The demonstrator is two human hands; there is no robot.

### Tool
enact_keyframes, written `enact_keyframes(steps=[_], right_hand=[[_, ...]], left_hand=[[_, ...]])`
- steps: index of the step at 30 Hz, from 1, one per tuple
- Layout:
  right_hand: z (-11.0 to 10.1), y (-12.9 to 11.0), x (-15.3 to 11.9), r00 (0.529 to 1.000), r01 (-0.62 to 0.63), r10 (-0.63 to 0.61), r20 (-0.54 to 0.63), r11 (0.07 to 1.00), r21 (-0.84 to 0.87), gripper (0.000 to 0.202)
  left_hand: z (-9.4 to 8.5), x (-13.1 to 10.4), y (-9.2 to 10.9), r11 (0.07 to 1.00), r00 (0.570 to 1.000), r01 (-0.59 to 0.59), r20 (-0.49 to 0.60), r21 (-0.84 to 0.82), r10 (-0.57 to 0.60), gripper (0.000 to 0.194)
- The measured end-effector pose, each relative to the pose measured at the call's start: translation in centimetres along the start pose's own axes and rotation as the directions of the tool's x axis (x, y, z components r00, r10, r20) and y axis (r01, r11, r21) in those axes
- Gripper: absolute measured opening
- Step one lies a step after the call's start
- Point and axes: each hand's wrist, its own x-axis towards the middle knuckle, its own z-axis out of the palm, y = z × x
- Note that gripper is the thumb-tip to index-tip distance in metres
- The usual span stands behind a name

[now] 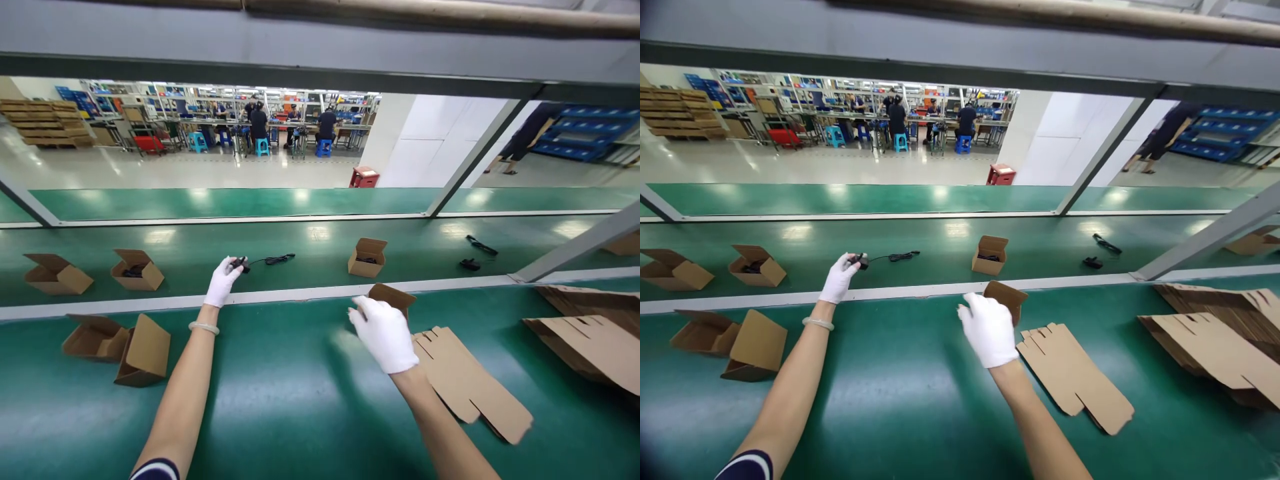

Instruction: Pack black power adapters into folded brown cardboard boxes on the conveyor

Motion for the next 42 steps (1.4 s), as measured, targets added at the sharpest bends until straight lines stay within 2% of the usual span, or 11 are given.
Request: enact_keyframes(steps=[3, 6, 9, 12, 16, 19, 24, 29, 36, 39, 42], right_hand=[[0.1, -3.3, 0.6, 0.990, 0.134, -0.141, 0.005, 0.949, 0.285, 0.040], [1.4, -6.8, 1.3, 0.972, 0.165, -0.226, 0.067, 0.857, 0.487, 0.068], [2.9, -9.7, 0.8, 0.946, 0.087, -0.264, 0.190, 0.768, 0.635, 0.071], [3.8, -10.7, -0.5, 0.924, -0.031, -0.276, 0.264, 0.634, 0.773, 0.038], [1.9, -8.4, -1.4, 0.975, -0.160, -0.096, 0.201, 0.325, 0.932, 0.021], [-1.1, -5.9, -0.8, 0.991, -0.124, 0.084, 0.107, 0.236, 0.964, 0.032], [-4.1, -4.0, -0.3, 0.997, -0.050, 0.075, 0.026, 0.338, 0.940, 0.028], [-4.0, -1.8, -1.1, 0.991, 0.012, 0.107, -0.076, 0.499, 0.866, 0.016], [-2.9, 5.9, -0.1, 0.824, 0.073, 0.236, -0.515, 0.857, 0.510, 0.020], [-1.8, 8.4, 0.7, 0.911, 0.060, 0.061, -0.408, 0.959, 0.278, 0.025], [-1.4, 9.2, 1.4, 0.991, 0.130, -0.129, 0.016, 0.991, -0.027, 0.029]], left_hand=[[3.5, -1.3, 4.2, 0.868, 0.995, -0.099, -0.023, -0.487, 0.100, 0.048], [6.9, -3.6, 8.6, 0.726, 0.989, -0.061, 0.056, -0.685, 0.136, 0.038], [8.9, -6.3, 11.9, 0.678, 0.981, -0.013, 0.123, -0.735, 0.152, 0.033], [9.2, -8.1, 13.3, 0.674, 0.975, -0.028, 0.128, -0.738, 0.181, 0.032], [8.8, -9.1, 13.0, 0.762, 0.975, -0.032, 0.146, -0.647, 0.165, 0.032], [9.5, -9.8, 12.1, 0.853, 0.961, 0.054, 0.258, -0.518, 0.096, 0.034], [12.7, -12.0, 11.2, 0.969, 0.923, 0.054, 0.382, -0.243, 0.045, 0.036], [15.1, -13.1, 10.7, 0.966, 0.850, 0.023, 0.514, -0.256, 0.116, 0.035], [22.1, -10.8, 6.4, 0.998, 0.852, -0.055, 0.520, -0.010, 0.052, 0.066], [25.5, -9.9, 4.5, 0.994, 0.820, -0.059, 0.572, 0.087, -0.001, 0.063], [27.4, -9.6, 3.3, 0.994, 0.777, -0.079, 0.629, 0.074, 0.015, 0.054]])
